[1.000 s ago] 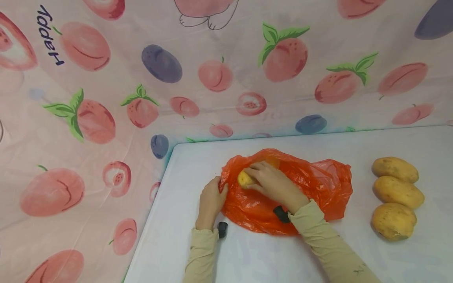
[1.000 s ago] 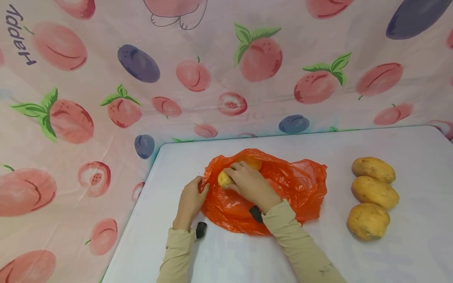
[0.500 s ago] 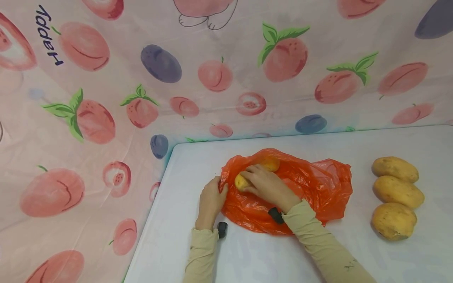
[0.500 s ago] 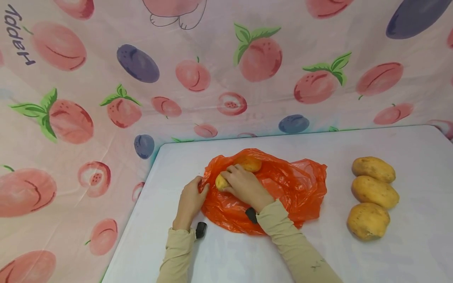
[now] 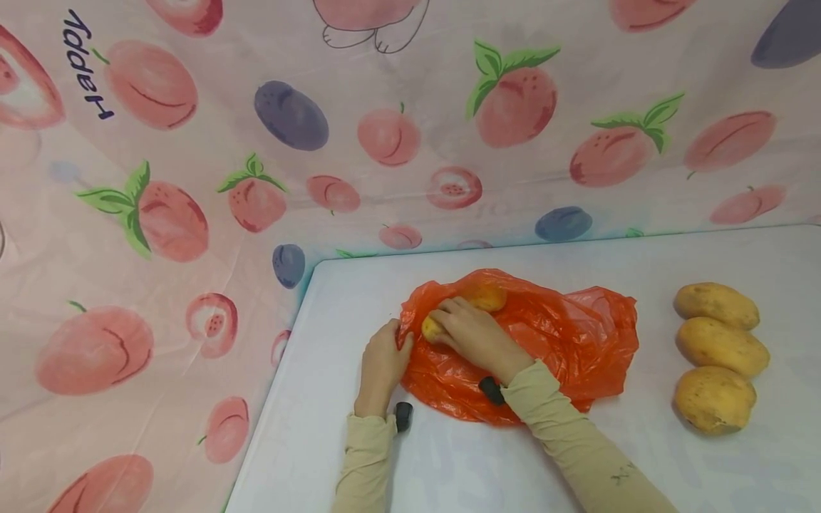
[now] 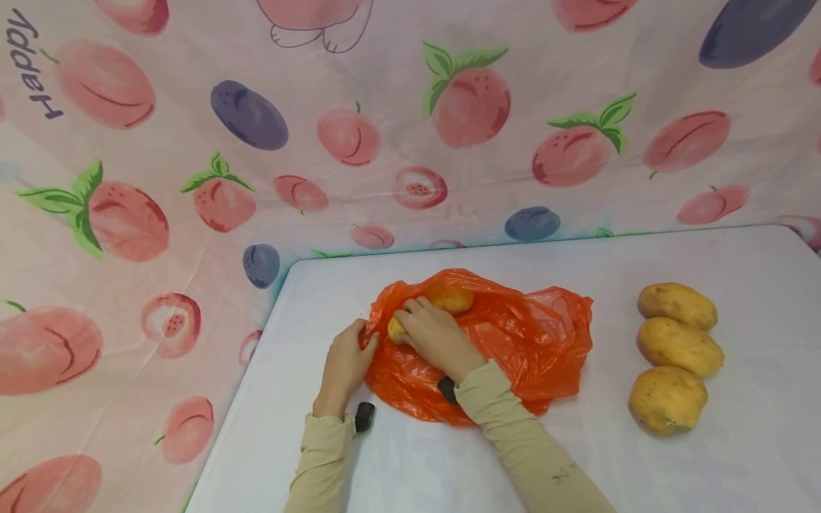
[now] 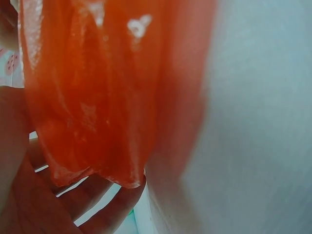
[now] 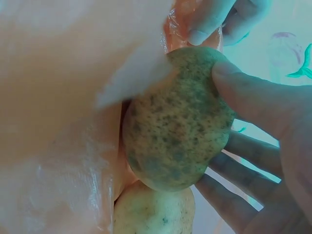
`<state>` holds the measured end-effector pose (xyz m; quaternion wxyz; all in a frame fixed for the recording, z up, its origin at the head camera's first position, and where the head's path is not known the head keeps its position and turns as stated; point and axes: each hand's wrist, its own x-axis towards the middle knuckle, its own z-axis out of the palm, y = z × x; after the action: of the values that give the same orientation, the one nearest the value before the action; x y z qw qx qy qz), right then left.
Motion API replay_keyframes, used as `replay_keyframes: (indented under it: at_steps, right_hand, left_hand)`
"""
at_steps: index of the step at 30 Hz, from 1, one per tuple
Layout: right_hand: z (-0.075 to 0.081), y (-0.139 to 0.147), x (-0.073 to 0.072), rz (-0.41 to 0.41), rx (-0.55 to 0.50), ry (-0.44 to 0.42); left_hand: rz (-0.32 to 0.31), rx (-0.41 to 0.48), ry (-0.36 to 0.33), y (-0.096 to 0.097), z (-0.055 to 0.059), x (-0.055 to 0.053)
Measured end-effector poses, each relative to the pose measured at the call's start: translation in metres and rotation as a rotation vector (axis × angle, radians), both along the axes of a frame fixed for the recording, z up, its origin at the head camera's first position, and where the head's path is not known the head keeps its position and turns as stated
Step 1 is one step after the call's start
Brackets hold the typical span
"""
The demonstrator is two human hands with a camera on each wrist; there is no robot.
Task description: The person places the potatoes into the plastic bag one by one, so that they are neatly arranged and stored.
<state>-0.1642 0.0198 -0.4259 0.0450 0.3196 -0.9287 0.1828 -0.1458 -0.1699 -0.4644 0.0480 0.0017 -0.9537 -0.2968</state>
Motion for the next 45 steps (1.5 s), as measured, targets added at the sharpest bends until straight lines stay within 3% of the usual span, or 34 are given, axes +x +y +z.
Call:
replay_keyframes:
  at_steps: [24,45]
  right_hand:
    - [-0.002,0.002,0.002,0.015,0.017,0.066]
    - [0.004,0.012,0.011,0.007,0.041,-0.010]
  left_hand:
    - [-0.007,-0.001,0.011,0.004,0.002,-0.001]
    - [0.007,0.012,-0.022,0.000,0.001,0.000]
